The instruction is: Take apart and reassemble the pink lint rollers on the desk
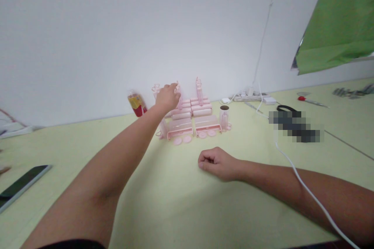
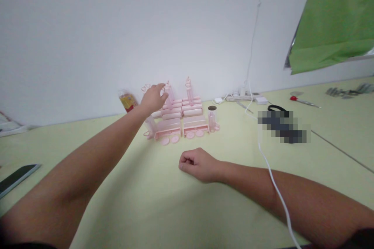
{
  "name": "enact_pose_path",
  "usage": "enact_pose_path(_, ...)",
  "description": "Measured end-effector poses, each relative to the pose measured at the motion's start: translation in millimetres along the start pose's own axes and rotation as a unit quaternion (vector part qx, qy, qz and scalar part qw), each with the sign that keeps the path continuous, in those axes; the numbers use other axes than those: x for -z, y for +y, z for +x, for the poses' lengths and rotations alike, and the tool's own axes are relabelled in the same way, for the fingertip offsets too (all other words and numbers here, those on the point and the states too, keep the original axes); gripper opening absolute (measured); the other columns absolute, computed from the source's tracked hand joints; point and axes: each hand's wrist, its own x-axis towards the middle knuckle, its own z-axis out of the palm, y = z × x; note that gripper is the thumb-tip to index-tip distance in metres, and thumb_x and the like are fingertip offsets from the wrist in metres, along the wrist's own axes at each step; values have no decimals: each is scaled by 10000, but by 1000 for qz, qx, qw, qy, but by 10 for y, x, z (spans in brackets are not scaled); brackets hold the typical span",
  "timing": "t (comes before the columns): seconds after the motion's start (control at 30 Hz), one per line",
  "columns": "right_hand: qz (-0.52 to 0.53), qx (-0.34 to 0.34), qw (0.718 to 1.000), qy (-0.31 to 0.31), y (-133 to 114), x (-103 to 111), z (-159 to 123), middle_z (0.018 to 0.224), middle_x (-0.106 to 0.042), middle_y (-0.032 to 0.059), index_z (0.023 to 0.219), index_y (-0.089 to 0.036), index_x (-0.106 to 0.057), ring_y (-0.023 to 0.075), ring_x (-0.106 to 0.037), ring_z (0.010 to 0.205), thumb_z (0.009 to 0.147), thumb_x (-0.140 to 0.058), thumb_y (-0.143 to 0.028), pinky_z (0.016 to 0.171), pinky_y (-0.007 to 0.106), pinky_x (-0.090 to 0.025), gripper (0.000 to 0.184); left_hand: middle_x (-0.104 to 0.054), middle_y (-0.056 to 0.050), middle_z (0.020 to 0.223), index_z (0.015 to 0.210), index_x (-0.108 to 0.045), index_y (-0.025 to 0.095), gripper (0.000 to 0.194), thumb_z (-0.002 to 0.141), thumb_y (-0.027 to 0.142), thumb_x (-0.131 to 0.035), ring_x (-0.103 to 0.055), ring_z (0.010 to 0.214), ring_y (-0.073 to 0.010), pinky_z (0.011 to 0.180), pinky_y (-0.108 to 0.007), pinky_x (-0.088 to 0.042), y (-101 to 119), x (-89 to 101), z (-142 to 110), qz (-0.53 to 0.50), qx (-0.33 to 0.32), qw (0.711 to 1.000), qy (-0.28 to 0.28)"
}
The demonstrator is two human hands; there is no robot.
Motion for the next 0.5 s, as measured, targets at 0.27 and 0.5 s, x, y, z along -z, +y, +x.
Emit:
enact_pose_path(0.27, 3, 5, 1000, -8, -19, 13, 0, 606, -500, -44, 796, -135, -633, 77, -419, 552, 863, -567, -263, 511, 193, -312, 159, -700, -124, 1029, 1123, -645, 166, 313, 856, 285, -533, -630, 915, -234, 818, -349, -463, -127, -68, 252, -18, 34, 999, 1)
enact_pose_path(0.5, 19, 9, 1000, -13, -1, 2, 5, 615, -501, -42, 788, -133, -624, 76, -419, 564, 869, -574, -278, 526, 200, -319, 173, -694, -69, 937, 1041, -667, 186, 279, 815, 335, -603, -622, 886, -224, 852, -363, -456, 21, 529, 258, -57, -32, 996, 64)
